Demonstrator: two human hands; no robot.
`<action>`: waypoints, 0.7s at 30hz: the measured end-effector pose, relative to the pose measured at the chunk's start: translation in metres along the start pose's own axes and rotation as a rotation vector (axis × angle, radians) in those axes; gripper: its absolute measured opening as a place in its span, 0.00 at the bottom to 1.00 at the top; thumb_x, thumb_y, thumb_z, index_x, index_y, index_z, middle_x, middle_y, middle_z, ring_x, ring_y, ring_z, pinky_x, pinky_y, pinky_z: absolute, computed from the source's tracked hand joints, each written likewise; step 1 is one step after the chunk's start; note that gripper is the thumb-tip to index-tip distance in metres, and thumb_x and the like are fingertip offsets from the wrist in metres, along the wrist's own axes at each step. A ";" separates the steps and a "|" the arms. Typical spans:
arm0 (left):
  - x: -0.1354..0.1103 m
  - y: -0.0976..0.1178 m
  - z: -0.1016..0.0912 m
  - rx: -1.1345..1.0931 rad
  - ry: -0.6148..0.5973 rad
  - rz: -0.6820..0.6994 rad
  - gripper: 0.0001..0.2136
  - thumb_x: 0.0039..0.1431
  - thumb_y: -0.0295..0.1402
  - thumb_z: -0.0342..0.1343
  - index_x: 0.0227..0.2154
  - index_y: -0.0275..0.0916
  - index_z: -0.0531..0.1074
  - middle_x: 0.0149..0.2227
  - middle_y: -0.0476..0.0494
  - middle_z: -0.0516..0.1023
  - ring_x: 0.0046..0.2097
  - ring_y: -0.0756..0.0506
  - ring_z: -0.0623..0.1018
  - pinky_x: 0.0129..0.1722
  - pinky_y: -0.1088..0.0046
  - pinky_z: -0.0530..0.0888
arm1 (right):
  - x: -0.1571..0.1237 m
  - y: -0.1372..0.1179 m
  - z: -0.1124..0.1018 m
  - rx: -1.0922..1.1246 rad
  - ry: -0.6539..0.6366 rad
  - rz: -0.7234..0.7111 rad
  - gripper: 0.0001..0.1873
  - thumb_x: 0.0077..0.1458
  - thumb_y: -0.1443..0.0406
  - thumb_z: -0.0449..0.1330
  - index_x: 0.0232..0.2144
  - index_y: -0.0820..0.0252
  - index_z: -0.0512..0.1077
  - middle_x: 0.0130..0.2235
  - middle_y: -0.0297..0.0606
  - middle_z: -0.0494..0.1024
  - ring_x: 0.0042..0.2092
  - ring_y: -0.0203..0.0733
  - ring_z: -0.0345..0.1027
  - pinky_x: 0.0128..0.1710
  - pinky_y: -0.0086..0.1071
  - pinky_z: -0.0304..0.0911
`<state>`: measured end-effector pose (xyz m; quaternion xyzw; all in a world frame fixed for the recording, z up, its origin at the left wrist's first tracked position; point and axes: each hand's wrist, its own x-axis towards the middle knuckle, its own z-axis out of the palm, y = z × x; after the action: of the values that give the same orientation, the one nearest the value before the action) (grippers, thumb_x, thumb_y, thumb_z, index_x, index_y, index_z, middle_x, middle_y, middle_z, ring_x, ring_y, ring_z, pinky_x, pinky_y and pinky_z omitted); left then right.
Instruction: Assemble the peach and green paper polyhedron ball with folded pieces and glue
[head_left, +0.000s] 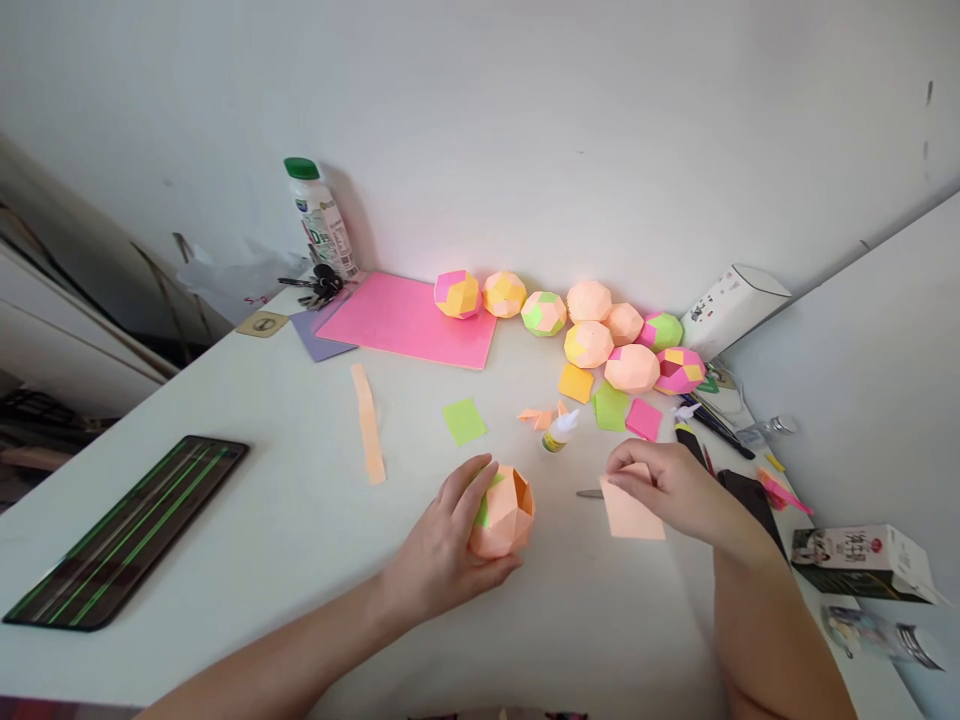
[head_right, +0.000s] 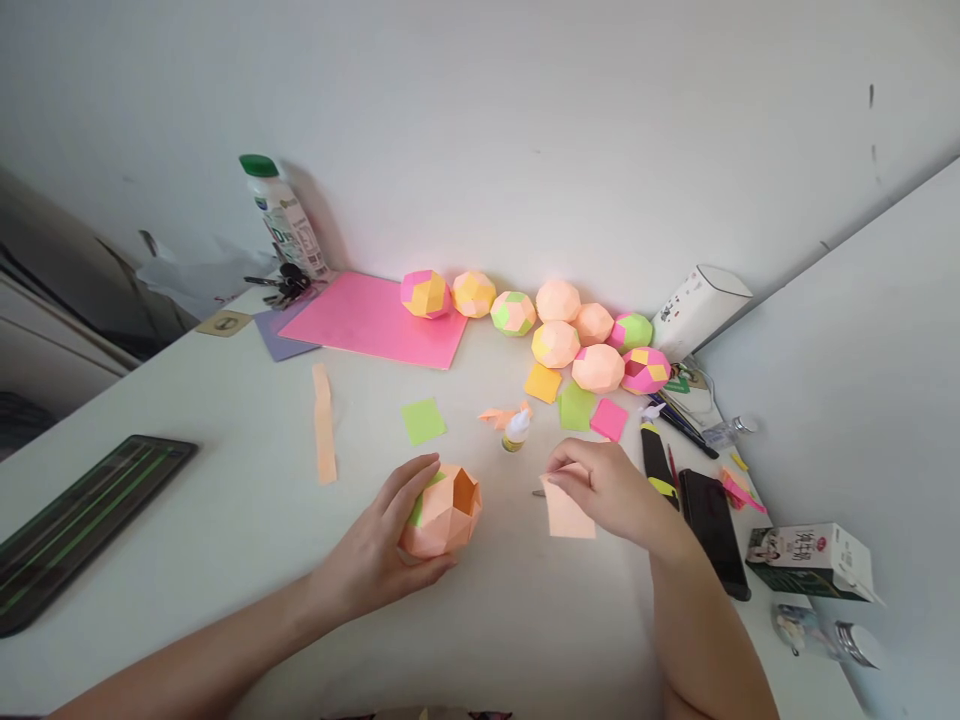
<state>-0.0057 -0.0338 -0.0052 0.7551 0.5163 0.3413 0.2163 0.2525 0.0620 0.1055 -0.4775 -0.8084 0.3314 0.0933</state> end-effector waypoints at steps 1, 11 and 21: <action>0.000 0.000 0.000 0.005 0.004 0.003 0.45 0.49 0.31 0.64 0.64 0.46 0.40 0.62 0.29 0.56 0.62 0.31 0.64 0.54 0.49 0.72 | 0.000 -0.004 0.006 0.064 0.010 -0.032 0.11 0.59 0.59 0.56 0.28 0.59 0.70 0.23 0.31 0.71 0.23 0.33 0.59 0.22 0.26 0.54; -0.002 0.002 0.002 0.078 0.044 0.042 0.42 0.50 0.32 0.62 0.63 0.41 0.44 0.61 0.27 0.58 0.60 0.31 0.65 0.52 0.53 0.74 | 0.002 -0.036 0.065 0.272 0.096 -0.202 0.09 0.60 0.63 0.56 0.30 0.60 0.73 0.22 0.29 0.67 0.22 0.30 0.53 0.22 0.26 0.53; -0.002 0.006 0.002 0.085 0.055 0.067 0.38 0.52 0.31 0.59 0.62 0.40 0.45 0.60 0.26 0.58 0.60 0.31 0.66 0.49 0.54 0.75 | 0.004 -0.042 0.075 0.171 0.136 -0.319 0.09 0.61 0.65 0.54 0.31 0.60 0.73 0.25 0.33 0.71 0.23 0.32 0.59 0.25 0.26 0.58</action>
<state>-0.0011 -0.0381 -0.0031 0.7708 0.5106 0.3465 0.1583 0.1856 0.0181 0.0735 -0.3551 -0.8345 0.3468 0.2391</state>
